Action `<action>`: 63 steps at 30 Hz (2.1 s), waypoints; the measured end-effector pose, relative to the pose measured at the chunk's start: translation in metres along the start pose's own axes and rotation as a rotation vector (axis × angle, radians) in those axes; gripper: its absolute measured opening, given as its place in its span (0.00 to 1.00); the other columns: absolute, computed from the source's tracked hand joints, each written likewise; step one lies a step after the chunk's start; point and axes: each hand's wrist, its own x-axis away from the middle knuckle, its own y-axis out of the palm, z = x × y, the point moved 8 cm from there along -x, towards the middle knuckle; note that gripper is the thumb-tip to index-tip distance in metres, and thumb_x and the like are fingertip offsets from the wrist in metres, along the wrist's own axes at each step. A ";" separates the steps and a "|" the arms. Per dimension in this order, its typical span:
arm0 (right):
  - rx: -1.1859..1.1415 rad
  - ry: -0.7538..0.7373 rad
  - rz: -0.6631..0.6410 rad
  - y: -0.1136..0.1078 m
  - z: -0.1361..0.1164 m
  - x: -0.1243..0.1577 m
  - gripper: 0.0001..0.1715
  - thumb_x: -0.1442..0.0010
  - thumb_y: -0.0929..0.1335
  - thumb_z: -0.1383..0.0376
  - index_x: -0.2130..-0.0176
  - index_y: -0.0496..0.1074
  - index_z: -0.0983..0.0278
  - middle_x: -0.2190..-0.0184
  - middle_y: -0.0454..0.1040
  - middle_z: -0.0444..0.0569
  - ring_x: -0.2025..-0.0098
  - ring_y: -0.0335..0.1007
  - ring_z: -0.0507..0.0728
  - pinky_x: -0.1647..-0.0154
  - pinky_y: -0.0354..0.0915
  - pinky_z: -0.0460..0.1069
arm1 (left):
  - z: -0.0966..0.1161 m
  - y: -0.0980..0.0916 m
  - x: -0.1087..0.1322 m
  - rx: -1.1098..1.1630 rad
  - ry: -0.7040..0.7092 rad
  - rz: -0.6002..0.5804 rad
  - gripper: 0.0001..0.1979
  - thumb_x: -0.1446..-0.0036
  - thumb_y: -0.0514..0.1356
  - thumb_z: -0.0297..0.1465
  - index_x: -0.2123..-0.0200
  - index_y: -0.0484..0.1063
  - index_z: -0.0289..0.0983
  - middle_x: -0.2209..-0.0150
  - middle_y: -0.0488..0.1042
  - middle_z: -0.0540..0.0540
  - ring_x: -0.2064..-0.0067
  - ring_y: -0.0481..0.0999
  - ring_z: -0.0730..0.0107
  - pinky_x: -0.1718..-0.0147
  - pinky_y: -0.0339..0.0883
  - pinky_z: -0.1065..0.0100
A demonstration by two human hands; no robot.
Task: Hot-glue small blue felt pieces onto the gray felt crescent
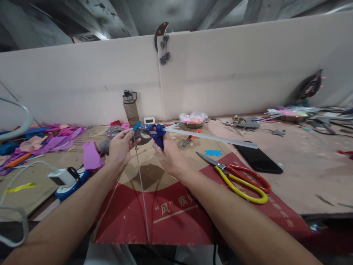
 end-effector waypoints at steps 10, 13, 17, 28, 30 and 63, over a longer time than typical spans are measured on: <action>-0.004 -0.022 0.010 -0.001 0.001 0.000 0.14 0.40 0.61 0.65 0.53 0.62 0.65 0.62 0.71 0.54 0.63 0.67 0.59 0.59 0.64 0.55 | -0.001 -0.001 -0.001 0.017 0.008 0.001 0.09 0.58 0.66 0.31 0.71 0.75 0.33 0.69 0.75 0.48 0.73 0.72 0.79 0.72 0.72 0.73; -0.024 -0.040 0.014 -0.002 -0.001 0.000 0.13 0.40 0.61 0.65 0.54 0.62 0.64 0.62 0.71 0.53 0.63 0.67 0.59 0.59 0.64 0.55 | -0.001 0.000 -0.002 0.015 0.018 -0.009 0.09 0.58 0.66 0.31 0.71 0.75 0.34 0.69 0.75 0.48 0.73 0.72 0.79 0.71 0.72 0.72; -0.027 -0.037 0.010 -0.003 -0.002 0.000 0.13 0.39 0.60 0.65 0.54 0.63 0.65 0.63 0.71 0.53 0.64 0.67 0.59 0.60 0.65 0.55 | -0.001 0.000 -0.002 0.026 0.020 -0.013 0.08 0.57 0.66 0.31 0.71 0.75 0.34 0.70 0.74 0.48 0.73 0.72 0.78 0.70 0.72 0.71; -0.019 -0.024 0.033 -0.007 0.003 -0.001 0.11 0.39 0.60 0.63 0.57 0.65 0.64 0.63 0.71 0.51 0.63 0.66 0.59 0.58 0.64 0.55 | -0.002 0.000 -0.003 0.046 0.019 -0.050 0.10 0.58 0.66 0.32 0.70 0.74 0.35 0.72 0.74 0.50 0.71 0.75 0.75 0.67 0.73 0.68; -0.020 -0.019 0.059 -0.008 0.006 -0.001 0.12 0.39 0.61 0.63 0.56 0.65 0.64 0.61 0.71 0.53 0.60 0.66 0.60 0.55 0.63 0.57 | -0.002 -0.001 -0.003 0.047 0.019 -0.037 0.10 0.58 0.66 0.32 0.70 0.74 0.34 0.70 0.75 0.49 0.70 0.75 0.75 0.67 0.73 0.69; -0.984 0.457 -0.113 0.050 0.007 0.000 0.16 0.48 0.68 0.59 0.61 0.59 0.60 0.76 0.63 0.35 0.81 0.55 0.45 0.77 0.60 0.43 | 0.031 0.023 0.025 -0.558 0.419 -0.172 0.07 0.50 0.62 0.31 0.67 0.78 0.39 0.69 0.78 0.49 0.67 0.75 0.71 0.62 0.66 0.71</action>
